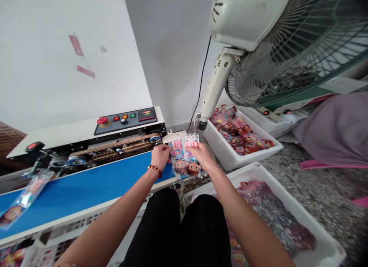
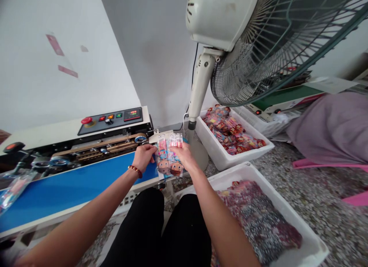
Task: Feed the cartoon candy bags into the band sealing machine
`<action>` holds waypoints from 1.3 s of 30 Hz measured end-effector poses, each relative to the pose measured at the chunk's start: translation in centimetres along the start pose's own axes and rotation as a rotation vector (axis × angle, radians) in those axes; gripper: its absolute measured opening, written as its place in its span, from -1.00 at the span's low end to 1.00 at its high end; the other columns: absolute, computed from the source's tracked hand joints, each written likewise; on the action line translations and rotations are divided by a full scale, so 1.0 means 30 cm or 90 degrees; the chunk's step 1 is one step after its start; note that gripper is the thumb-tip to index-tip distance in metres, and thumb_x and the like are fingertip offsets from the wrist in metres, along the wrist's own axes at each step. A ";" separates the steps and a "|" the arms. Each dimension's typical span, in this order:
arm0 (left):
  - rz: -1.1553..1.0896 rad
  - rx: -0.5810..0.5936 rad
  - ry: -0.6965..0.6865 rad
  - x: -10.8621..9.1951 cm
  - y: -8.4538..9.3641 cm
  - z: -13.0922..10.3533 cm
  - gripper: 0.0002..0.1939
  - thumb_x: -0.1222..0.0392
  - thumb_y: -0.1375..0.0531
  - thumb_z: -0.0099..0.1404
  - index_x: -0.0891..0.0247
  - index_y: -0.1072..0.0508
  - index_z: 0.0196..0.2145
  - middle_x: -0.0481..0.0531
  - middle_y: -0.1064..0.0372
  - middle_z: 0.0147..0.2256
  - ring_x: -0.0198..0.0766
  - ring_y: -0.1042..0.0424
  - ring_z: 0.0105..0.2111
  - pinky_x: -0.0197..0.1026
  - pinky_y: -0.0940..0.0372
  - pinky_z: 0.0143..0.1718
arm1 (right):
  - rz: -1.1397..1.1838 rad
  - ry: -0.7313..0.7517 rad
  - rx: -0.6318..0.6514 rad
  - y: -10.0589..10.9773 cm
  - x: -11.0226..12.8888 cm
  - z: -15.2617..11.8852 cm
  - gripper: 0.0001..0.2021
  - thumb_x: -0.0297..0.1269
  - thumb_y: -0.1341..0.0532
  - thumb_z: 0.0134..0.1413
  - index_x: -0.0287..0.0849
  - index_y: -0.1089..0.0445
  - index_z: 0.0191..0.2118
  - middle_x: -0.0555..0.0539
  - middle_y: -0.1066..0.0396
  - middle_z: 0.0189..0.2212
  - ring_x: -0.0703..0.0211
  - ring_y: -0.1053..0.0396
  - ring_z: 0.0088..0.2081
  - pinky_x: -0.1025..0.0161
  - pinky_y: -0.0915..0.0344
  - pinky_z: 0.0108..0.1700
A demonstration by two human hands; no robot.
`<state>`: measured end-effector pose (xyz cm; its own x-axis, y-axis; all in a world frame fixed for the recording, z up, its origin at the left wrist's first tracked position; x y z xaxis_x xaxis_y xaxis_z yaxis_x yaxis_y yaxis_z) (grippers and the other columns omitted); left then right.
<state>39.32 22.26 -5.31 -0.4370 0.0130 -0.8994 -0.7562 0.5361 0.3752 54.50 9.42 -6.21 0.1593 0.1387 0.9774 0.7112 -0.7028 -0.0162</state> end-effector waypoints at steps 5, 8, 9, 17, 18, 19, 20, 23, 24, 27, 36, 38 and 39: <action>0.034 -0.036 0.065 0.058 0.104 0.038 -0.84 0.24 -0.18 0.20 0.27 -0.46 -0.52 -0.06 -0.30 -0.72 -0.37 -0.24 -0.73 -0.33 -0.07 -0.63 | 0.017 -0.014 0.003 0.009 0.006 -0.009 -0.69 -0.12 -0.40 -0.31 -0.20 -0.53 -0.38 -0.02 -0.52 -0.49 0.15 -0.42 -0.46 0.24 -0.33 -0.34; 0.083 -0.056 0.066 0.092 0.204 0.031 -0.83 0.18 -0.18 0.22 0.27 -0.49 -0.47 -0.04 -0.28 -0.75 -0.31 -0.24 -0.72 -0.30 -0.08 -0.63 | 0.026 -0.025 0.021 -0.014 -0.002 -0.008 -0.70 -0.13 -0.41 -0.31 -0.19 -0.54 -0.39 -0.01 -0.51 -0.51 0.14 -0.43 -0.47 0.23 -0.34 -0.34; 0.100 -0.057 0.066 0.105 0.239 0.021 -0.82 0.15 -0.18 0.23 0.28 -0.51 -0.43 -0.03 -0.29 -0.74 -0.30 -0.24 -0.72 -0.29 -0.09 -0.62 | 0.031 -0.024 0.028 -0.024 -0.005 -0.006 -0.70 -0.13 -0.41 -0.32 -0.19 -0.53 -0.39 -0.01 -0.51 -0.52 0.14 -0.42 -0.48 0.23 -0.34 -0.35; 0.214 -0.267 -0.180 0.030 0.365 -0.164 -0.51 -0.03 -0.23 0.24 0.25 -0.49 0.06 0.20 -0.48 -0.06 -0.24 -0.42 -0.44 -0.17 -0.36 -0.37 | 0.048 0.014 0.093 -0.106 0.012 -0.012 -0.76 -0.10 -0.41 -0.23 -0.12 -0.54 -0.41 0.01 -0.54 -0.47 0.11 -0.48 -0.40 0.25 -0.37 -0.29; 0.183 -0.202 -0.177 0.021 0.307 -0.157 -0.55 -0.05 -0.21 0.26 0.25 -0.51 0.01 0.17 -0.50 -0.10 -0.26 -0.41 -0.46 -0.19 -0.34 -0.40 | 0.052 0.013 0.111 -0.119 0.013 -0.016 -0.78 -0.10 -0.41 -0.23 -0.11 -0.54 -0.42 0.01 -0.55 -0.47 0.09 -0.49 -0.38 0.24 -0.38 -0.27; 0.138 -0.119 -0.155 0.016 0.237 -0.141 -0.59 -0.07 -0.19 0.28 0.25 -0.54 -0.05 0.13 -0.52 -0.19 -0.28 -0.38 -0.51 -0.22 -0.31 -0.47 | 0.055 0.009 0.127 -0.130 0.011 -0.018 -0.78 -0.10 -0.41 -0.22 -0.10 -0.54 -0.43 0.01 -0.55 -0.46 0.09 -0.50 -0.37 0.23 -0.39 -0.25; 0.088 -0.040 -0.123 0.013 0.167 -0.122 -0.61 -0.08 -0.18 0.28 0.25 -0.55 -0.12 0.08 -0.52 -0.29 -0.32 -0.34 -0.58 -0.24 -0.25 -0.54 | 0.056 0.004 0.140 -0.139 0.007 -0.019 -0.79 -0.10 -0.41 -0.21 -0.09 -0.54 -0.43 0.01 -0.55 -0.46 0.08 -0.50 -0.37 0.22 -0.40 -0.25; -0.031 0.073 -0.056 -0.010 0.024 -0.057 -0.71 -0.02 -0.23 0.21 0.28 -0.54 -0.34 -0.04 -0.41 -0.53 -0.40 -0.19 -0.70 -0.29 -0.09 -0.64 | 0.024 0.013 0.145 -0.136 -0.002 -0.010 -0.79 -0.09 -0.40 -0.18 -0.09 -0.54 -0.43 0.01 -0.54 -0.47 0.10 -0.49 -0.39 0.24 -0.39 -0.29; -0.055 0.079 -0.030 -0.011 0.002 -0.034 -0.74 0.01 -0.25 0.18 0.29 -0.51 -0.43 -0.07 -0.36 -0.59 -0.42 -0.15 -0.72 -0.30 -0.04 -0.65 | 0.001 0.021 0.129 -0.121 -0.001 -0.004 -0.79 -0.09 -0.40 -0.18 -0.10 -0.53 -0.43 0.01 -0.53 -0.48 0.11 -0.48 -0.39 0.26 -0.38 -0.31; -0.088 0.060 0.070 0.012 -0.004 0.016 -0.77 0.08 -0.25 0.13 0.28 -0.44 -0.57 -0.09 -0.26 -0.68 -0.43 -0.06 -0.75 -0.30 0.07 -0.68 | -0.012 -0.008 0.047 -0.048 -0.006 0.005 -0.74 -0.09 -0.41 -0.24 -0.12 -0.49 -0.41 0.01 -0.50 -0.49 0.07 -0.50 -0.38 0.28 -0.35 -0.42; 0.041 -0.057 0.089 0.099 0.218 0.045 -0.78 0.09 -0.24 0.12 0.26 -0.44 -0.57 -0.11 -0.16 -0.76 -0.39 -0.06 -0.76 -0.29 0.05 -0.67 | 0.099 -0.084 0.047 -0.035 -0.023 -0.031 -0.67 -0.12 -0.45 -0.31 -0.14 -0.38 -0.42 0.03 -0.36 -0.57 0.07 -0.49 -0.46 0.31 -0.30 -0.59; 0.088 -0.078 0.083 0.131 0.291 0.019 -0.76 0.03 -0.22 0.17 0.28 -0.51 -0.45 -0.07 -0.23 -0.72 -0.34 -0.14 -0.73 -0.28 -0.02 -0.66 | 0.115 -0.082 0.068 -0.068 -0.027 -0.031 -0.66 -0.12 -0.47 -0.32 -0.13 -0.38 -0.43 0.04 -0.35 -0.59 0.08 -0.48 -0.47 0.29 -0.32 -0.59; 0.127 -0.095 0.068 0.137 0.329 -0.001 -0.74 0.01 -0.22 0.18 0.28 -0.53 -0.38 -0.03 -0.32 -0.65 -0.30 -0.22 -0.69 -0.27 -0.09 -0.63 | 0.119 -0.082 0.077 -0.084 -0.027 -0.032 -0.64 -0.12 -0.48 -0.33 -0.13 -0.38 -0.42 0.04 -0.35 -0.58 0.08 -0.48 -0.47 0.28 -0.33 -0.58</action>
<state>30.06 27.56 -5.29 -0.6275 0.0131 -0.7785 -0.7098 0.4015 0.5788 51.93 10.40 -6.76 0.3761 0.1082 0.9202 0.7366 -0.6374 -0.2261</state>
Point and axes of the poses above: each hand's wrist, its own z-axis towards the middle knuckle, its own y-axis out of the back of the hand, x = y × z, the point moved 8 cm from there along z, towards the middle knuckle
